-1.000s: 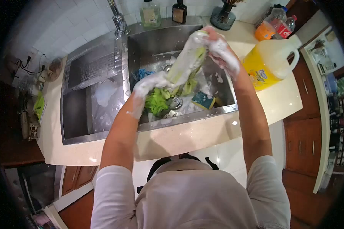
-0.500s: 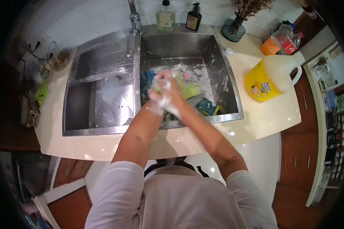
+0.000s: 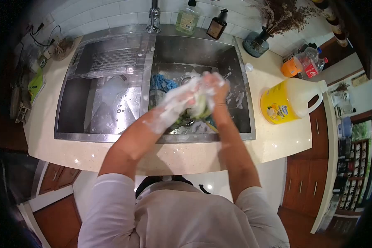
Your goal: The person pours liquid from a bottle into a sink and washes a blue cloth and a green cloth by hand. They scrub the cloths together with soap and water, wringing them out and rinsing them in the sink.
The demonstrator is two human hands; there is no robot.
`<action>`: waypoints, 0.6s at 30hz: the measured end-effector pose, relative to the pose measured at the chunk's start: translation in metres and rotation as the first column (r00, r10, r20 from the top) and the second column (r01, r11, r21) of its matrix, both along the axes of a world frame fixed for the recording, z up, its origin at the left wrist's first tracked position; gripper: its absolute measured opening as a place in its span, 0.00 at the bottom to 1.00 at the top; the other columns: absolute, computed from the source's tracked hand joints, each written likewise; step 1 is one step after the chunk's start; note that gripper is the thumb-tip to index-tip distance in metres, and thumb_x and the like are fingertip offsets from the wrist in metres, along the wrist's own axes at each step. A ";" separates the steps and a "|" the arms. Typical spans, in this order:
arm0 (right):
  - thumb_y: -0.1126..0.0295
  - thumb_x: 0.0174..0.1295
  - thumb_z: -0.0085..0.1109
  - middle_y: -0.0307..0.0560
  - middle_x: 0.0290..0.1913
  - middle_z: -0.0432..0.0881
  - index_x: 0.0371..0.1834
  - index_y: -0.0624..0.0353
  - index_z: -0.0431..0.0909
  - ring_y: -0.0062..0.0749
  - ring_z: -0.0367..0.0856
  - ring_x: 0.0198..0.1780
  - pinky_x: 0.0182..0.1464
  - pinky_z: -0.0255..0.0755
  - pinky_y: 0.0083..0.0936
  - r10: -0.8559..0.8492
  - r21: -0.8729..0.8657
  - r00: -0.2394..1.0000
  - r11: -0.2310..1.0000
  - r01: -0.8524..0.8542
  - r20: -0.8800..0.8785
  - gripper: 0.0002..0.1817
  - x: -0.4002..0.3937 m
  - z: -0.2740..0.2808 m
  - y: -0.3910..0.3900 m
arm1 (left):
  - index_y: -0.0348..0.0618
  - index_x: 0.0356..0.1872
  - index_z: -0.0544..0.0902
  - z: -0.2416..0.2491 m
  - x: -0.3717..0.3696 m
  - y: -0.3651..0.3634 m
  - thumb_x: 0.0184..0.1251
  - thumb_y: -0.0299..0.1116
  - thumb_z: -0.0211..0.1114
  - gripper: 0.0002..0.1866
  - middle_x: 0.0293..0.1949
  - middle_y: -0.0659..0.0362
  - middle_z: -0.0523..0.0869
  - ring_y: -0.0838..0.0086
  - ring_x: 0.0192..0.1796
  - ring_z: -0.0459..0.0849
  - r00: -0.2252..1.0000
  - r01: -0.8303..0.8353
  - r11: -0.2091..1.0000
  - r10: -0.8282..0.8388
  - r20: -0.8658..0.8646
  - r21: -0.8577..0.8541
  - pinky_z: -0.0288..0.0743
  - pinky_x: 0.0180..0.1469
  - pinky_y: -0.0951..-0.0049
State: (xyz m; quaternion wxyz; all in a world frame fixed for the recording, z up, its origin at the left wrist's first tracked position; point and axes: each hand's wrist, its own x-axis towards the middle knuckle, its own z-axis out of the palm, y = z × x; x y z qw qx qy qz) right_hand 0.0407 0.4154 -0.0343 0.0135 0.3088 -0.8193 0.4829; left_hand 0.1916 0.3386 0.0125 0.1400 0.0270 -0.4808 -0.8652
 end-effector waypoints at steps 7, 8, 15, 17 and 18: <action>0.48 0.64 0.37 0.45 0.56 0.69 0.59 0.68 0.62 0.26 0.68 0.55 0.57 0.62 0.25 0.714 -0.747 0.441 0.652 -0.133 0.544 0.33 -0.072 -0.003 0.069 | 0.37 0.50 0.72 -0.031 -0.059 -0.086 0.61 0.48 0.54 0.25 0.48 0.52 0.78 0.62 0.50 0.77 0.967 0.195 0.795 -0.255 0.025 0.574 0.68 0.57 0.60; 0.48 0.64 0.37 0.45 0.56 0.69 0.59 0.68 0.62 0.26 0.68 0.55 0.57 0.62 0.25 0.717 -0.750 0.441 0.648 -0.137 0.539 0.33 -0.074 -0.014 0.069 | 0.39 0.48 0.74 -0.043 -0.064 -0.081 0.62 0.45 0.54 0.21 0.46 0.51 0.79 0.63 0.49 0.78 0.971 0.112 0.768 -0.220 0.095 0.631 0.69 0.55 0.58; 0.57 0.53 0.53 0.52 0.56 0.70 0.60 0.59 0.62 0.38 0.68 0.57 0.59 0.60 0.29 0.255 0.801 0.888 0.388 -0.456 0.382 0.32 -0.050 -0.024 0.079 | 0.34 0.42 0.76 -0.034 -0.056 -0.084 0.59 0.39 0.58 0.17 0.41 0.50 0.81 0.60 0.46 0.79 0.950 0.119 0.820 -0.258 0.176 0.560 0.69 0.54 0.59; 0.63 0.49 0.56 0.55 0.49 0.75 0.57 0.58 0.65 0.44 0.73 0.49 0.53 0.65 0.32 0.410 0.532 0.896 0.728 -0.433 0.168 0.29 -0.048 -0.033 0.075 | 0.34 0.44 0.76 -0.032 -0.051 -0.068 0.60 0.40 0.57 0.19 0.44 0.49 0.80 0.59 0.48 0.78 0.978 -0.015 0.645 -0.149 0.145 0.764 0.69 0.55 0.57; 0.65 0.47 0.57 0.54 0.44 0.77 0.53 0.60 0.68 0.44 0.75 0.44 0.50 0.67 0.32 0.528 0.177 0.834 0.846 -0.502 -0.161 0.27 -0.018 -0.028 0.057 | 0.34 0.47 0.74 -0.081 -0.073 -0.064 0.61 0.43 0.55 0.21 0.48 0.48 0.78 0.59 0.52 0.76 0.967 0.169 0.516 -0.251 -0.040 0.840 0.67 0.57 0.56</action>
